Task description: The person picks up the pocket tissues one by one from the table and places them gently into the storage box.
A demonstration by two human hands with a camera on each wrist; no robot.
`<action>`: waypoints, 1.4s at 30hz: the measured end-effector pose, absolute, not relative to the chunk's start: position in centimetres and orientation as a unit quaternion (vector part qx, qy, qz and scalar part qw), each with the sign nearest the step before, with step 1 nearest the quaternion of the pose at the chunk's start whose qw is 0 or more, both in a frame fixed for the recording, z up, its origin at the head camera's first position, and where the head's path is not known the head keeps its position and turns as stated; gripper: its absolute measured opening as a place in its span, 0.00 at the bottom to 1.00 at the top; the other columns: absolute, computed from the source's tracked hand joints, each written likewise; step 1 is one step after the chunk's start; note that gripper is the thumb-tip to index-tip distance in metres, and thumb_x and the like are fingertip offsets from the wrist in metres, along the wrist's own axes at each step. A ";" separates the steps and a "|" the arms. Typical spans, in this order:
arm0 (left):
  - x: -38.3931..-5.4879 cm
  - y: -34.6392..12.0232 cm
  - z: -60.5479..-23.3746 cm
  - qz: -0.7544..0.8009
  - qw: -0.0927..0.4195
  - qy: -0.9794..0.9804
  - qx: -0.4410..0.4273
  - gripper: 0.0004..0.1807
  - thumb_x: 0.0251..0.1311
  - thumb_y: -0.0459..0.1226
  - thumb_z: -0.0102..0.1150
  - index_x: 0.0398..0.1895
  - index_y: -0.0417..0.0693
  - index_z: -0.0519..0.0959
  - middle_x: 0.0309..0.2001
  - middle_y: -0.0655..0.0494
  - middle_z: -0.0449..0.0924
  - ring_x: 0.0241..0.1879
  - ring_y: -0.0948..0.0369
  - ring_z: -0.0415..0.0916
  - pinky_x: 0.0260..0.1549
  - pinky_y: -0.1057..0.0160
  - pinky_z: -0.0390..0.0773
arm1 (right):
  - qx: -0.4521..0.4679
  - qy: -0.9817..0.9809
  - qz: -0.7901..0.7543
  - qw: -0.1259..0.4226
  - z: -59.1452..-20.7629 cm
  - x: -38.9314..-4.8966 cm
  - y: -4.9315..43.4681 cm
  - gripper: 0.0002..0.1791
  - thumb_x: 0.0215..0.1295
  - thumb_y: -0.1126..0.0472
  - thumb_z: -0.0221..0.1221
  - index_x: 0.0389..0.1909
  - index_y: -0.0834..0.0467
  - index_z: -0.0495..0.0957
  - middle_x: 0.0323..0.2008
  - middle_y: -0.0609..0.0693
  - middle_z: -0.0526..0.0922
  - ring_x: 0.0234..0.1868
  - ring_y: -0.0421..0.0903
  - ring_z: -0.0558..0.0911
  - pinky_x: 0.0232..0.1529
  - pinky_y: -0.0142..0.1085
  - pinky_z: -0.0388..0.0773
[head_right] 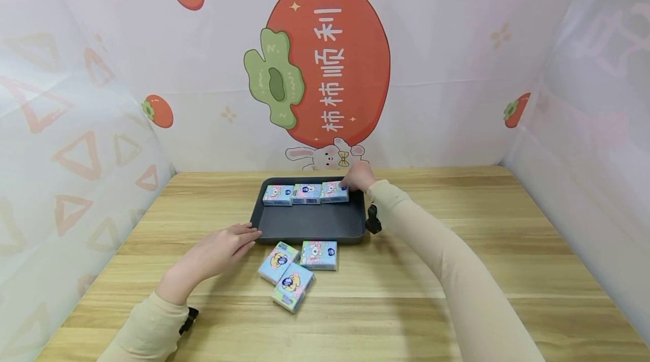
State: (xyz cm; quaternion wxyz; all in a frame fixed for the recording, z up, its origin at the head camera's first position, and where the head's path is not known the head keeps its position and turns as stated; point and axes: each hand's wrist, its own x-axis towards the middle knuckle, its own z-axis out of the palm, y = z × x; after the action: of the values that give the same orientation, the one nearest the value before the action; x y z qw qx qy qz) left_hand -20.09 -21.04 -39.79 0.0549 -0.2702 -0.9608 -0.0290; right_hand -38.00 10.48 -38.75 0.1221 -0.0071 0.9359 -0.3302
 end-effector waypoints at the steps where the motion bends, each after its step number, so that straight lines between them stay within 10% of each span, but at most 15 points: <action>1: -20.1 -21.0 -39.8 -0.029 0.054 -0.961 -0.270 0.15 0.66 0.38 0.54 0.52 0.44 0.81 0.55 0.43 0.79 0.56 0.50 0.76 0.53 0.50 0.78 | -0.006 0.937 -0.328 0.122 -38.8 -38.0 10.5 0.13 0.56 0.56 0.67 0.33 0.64 0.86 0.32 0.55 0.87 0.32 0.45 0.83 0.42 0.38 0.82; 22: -20.2 -21.1 -39.9 -0.028 0.062 -0.959 -0.276 0.15 0.66 0.38 0.54 0.52 0.44 0.81 0.54 0.43 0.79 0.55 0.50 0.76 0.52 0.51 0.79 | 0.000 0.941 -0.316 0.122 -38.9 -38.5 10.2 0.11 0.54 0.59 0.68 0.22 0.63 0.83 0.22 0.53 0.84 0.27 0.44 0.85 0.37 0.35 0.82; 42: -20.2 -21.0 -39.8 -0.026 0.060 -0.959 -0.277 0.15 0.66 0.38 0.54 0.52 0.44 0.81 0.54 0.43 0.79 0.55 0.50 0.76 0.53 0.51 0.79 | -0.001 0.944 -0.308 0.119 -39.1 -38.3 10.2 0.11 0.55 0.61 0.68 0.34 0.66 0.84 0.32 0.58 0.86 0.32 0.48 0.85 0.37 0.35 0.84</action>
State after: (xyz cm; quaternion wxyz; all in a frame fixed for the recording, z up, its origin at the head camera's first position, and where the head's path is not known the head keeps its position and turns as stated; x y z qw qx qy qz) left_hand -20.18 -21.02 -39.75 0.0600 -0.2773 -0.9585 -0.0263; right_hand -38.34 10.18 -39.14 0.1186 -0.0011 0.9440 -0.3080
